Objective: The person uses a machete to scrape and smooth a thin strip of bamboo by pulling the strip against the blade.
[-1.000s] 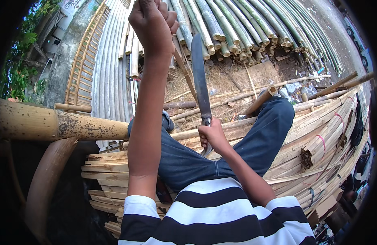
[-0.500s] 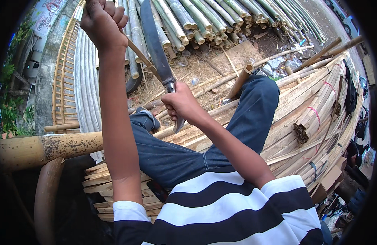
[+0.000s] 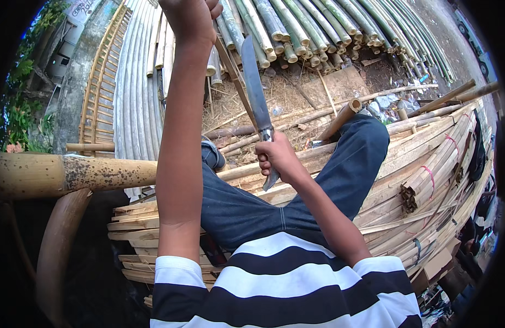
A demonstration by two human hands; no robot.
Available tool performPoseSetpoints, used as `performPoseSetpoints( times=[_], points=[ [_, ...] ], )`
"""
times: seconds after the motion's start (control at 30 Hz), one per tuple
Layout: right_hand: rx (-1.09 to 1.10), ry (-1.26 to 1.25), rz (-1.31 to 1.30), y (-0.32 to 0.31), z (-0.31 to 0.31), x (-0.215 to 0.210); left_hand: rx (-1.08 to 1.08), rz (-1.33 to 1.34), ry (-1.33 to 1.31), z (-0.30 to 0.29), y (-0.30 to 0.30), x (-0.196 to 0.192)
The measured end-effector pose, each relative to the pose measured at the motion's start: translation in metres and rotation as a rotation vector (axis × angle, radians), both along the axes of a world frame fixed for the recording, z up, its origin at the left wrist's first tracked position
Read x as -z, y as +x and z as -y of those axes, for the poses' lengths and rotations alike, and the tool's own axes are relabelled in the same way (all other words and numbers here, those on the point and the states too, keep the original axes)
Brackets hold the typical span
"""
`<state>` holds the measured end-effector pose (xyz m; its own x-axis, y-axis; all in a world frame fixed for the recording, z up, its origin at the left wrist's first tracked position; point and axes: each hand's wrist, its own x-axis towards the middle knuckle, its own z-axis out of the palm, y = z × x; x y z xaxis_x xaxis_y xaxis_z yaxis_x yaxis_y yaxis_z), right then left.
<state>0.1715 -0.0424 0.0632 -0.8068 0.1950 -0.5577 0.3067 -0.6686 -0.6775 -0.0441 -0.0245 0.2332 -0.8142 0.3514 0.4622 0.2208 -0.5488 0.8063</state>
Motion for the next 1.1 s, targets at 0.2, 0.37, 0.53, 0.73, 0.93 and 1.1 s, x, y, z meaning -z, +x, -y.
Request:
performPoseSetpoints(
  times=[0.2, 0.37, 0.53, 0.73, 0.93, 1.1],
  points=[
    [0.033, 0.225, -0.091, -0.014, -0.006, 0.004, -0.019, 0.002, 0.058, -0.007, 0.011, -0.005],
    [0.012, 0.092, 0.316, 0.052, 0.030, 0.146, -0.021, 0.058, 0.030, -0.001, -0.006, 0.000],
    [-0.060, -0.010, 0.331, 0.039, 0.029, 0.121, -0.235, -0.004, -0.195, -0.011, -0.012, 0.091],
    [-0.178, 0.391, 0.070, -0.025, -0.016, 0.045, -0.160, -0.133, -0.114, -0.006, 0.005, 0.024],
    [-0.099, 0.230, 0.115, -0.004, -0.043, 0.038, -0.120, -0.017, -0.063, 0.022, 0.005, 0.033],
    [-0.061, 0.156, 0.190, 0.023, -0.045, 0.060, -0.057, 0.000, -0.113, 0.029, 0.003, 0.092]
  ],
)
